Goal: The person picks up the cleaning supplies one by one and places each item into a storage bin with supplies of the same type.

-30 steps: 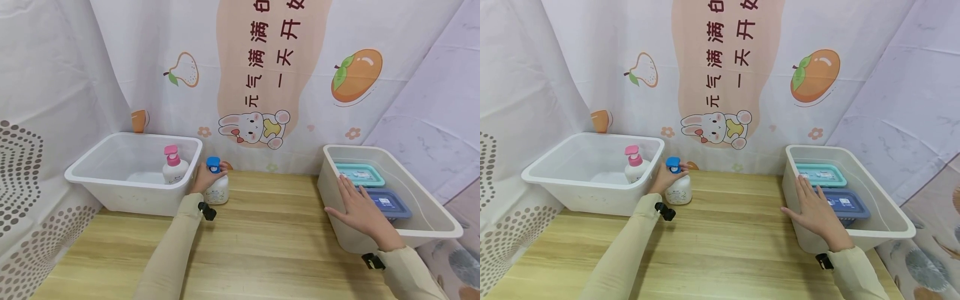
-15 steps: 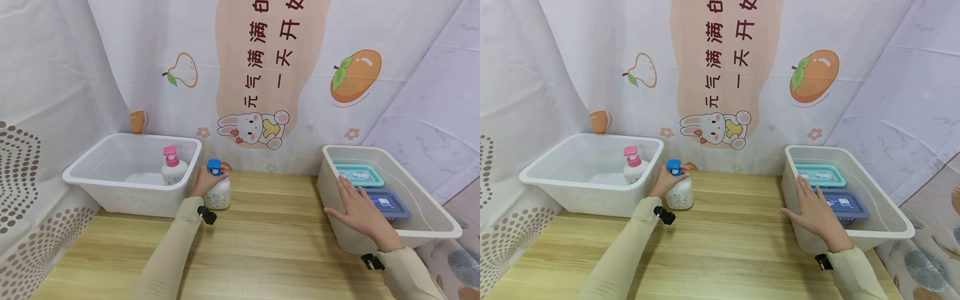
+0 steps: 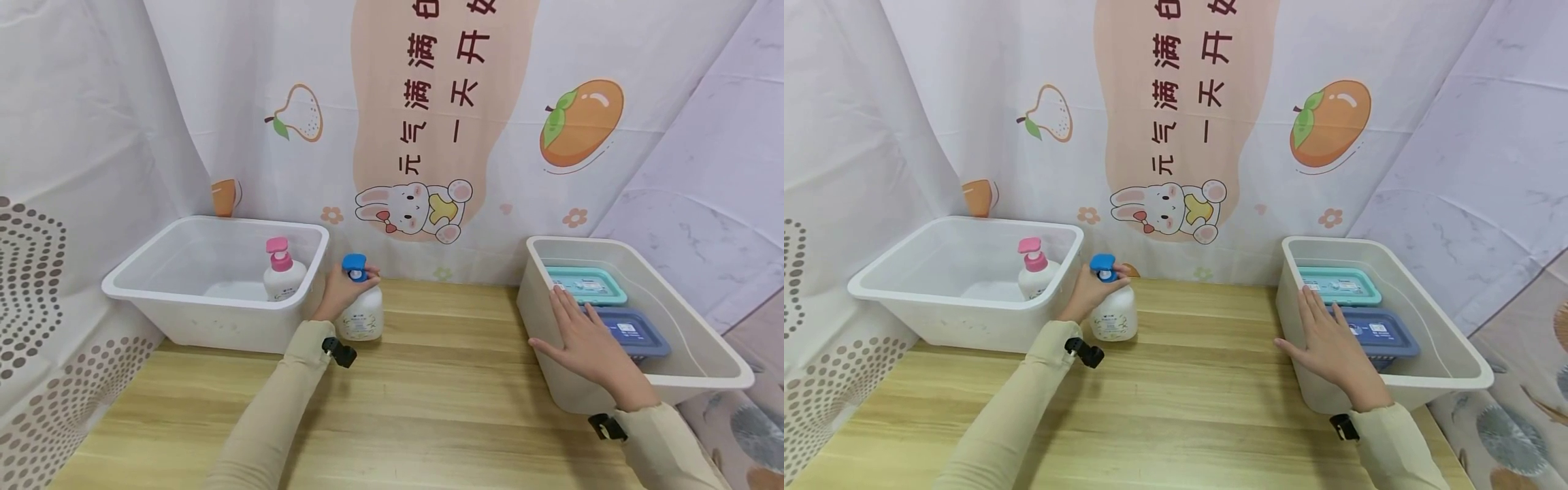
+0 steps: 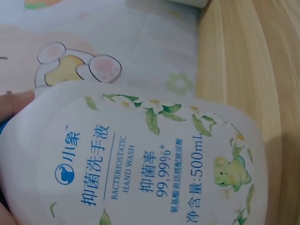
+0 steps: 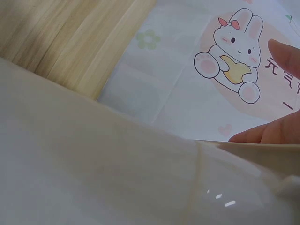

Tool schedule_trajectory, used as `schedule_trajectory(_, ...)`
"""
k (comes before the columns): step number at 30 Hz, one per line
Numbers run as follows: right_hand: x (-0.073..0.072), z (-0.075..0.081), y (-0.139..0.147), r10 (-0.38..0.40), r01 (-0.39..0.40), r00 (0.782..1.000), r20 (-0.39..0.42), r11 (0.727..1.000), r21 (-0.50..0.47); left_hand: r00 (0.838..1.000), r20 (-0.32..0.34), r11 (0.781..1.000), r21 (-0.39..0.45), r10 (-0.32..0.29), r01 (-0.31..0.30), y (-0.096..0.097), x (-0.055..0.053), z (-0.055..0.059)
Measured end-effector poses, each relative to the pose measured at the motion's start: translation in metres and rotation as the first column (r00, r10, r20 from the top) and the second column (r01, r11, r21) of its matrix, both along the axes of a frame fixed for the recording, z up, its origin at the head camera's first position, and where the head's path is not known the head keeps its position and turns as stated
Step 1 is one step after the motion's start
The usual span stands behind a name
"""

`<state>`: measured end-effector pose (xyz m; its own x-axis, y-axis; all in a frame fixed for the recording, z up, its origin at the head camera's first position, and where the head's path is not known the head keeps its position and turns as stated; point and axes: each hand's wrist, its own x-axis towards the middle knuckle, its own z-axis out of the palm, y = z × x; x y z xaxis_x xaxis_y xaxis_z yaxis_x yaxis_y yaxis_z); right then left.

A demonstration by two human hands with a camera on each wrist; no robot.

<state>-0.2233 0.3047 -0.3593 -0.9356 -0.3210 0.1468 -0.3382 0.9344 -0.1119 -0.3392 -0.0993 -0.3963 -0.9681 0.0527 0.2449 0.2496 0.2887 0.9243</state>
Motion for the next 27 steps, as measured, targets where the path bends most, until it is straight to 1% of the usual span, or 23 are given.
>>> schedule_trajectory(5,0.0,0.0,0.0,0.0,0.0,1.0,0.011,1.0,-0.004,1.0,0.01,1.0,-0.027,0.012,-0.011,0.004,0.007,0.01)
schedule_trajectory(10,0.001,0.002,-0.001,-0.002,0.002,1.0,0.017,1.0,-0.002,1.0,0.016,1.0,-0.018,0.011,-0.01,0.006,0.015,0.02)
schedule_trajectory(14,0.001,0.002,-0.001,-0.001,0.001,1.0,0.021,1.0,-0.004,1.0,0.005,1.0,0.013,-0.007,0.007,0.007,0.022,0.029)
schedule_trajectory(18,0.001,0.003,-0.001,0.0,0.0,1.0,0.02,1.0,0.0,1.0,0.001,0.999,0.027,-0.03,0.029,0.008,0.029,0.04)
schedule_trajectory(22,0.0,0.003,-0.001,0.0,0.0,1.0,0.017,1.0,0.007,0.999,0.01,0.999,0.026,-0.046,0.045,0.009,0.036,0.052)
schedule_trajectory(27,0.001,0.003,-0.001,0.001,-0.001,1.0,0.022,1.0,0.004,0.996,0.03,0.996,0.032,-0.08,0.079,0.008,0.042,0.065)
